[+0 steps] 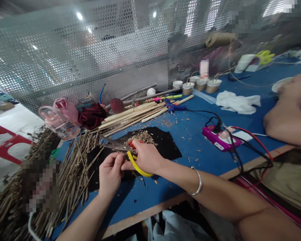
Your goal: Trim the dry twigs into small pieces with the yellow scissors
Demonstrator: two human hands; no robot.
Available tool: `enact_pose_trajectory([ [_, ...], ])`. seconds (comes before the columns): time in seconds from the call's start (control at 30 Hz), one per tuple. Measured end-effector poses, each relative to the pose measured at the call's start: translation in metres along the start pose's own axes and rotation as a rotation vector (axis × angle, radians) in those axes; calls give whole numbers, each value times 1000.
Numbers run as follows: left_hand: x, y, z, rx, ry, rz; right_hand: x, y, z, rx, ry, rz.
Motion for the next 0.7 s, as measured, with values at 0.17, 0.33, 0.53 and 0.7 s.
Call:
enact_pose_trajectory([
  [0.17, 0, 0, 1, -10, 10, 17, 1, -1, -2, 71, 36, 41],
  [0.33, 0, -1, 2, -8, 17, 30, -2, -2, 0, 114, 34, 73],
  [0.53, 0, -1, 3, 12, 17, 30, -1, -1, -1, 145, 27, 37],
  [0.7, -1, -1, 4, 19, 25, -7, 0, 0, -3, 111, -9, 30],
])
Point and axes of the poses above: each hand's wrist, its own y-axis away from the middle knuckle, its own x-axis out of the back of the hand, z = x × y, the point moved 1 cm from there along -y, towards the middle knuckle, and after that the axes turned 1 degree about x, right-handed, at the moved point
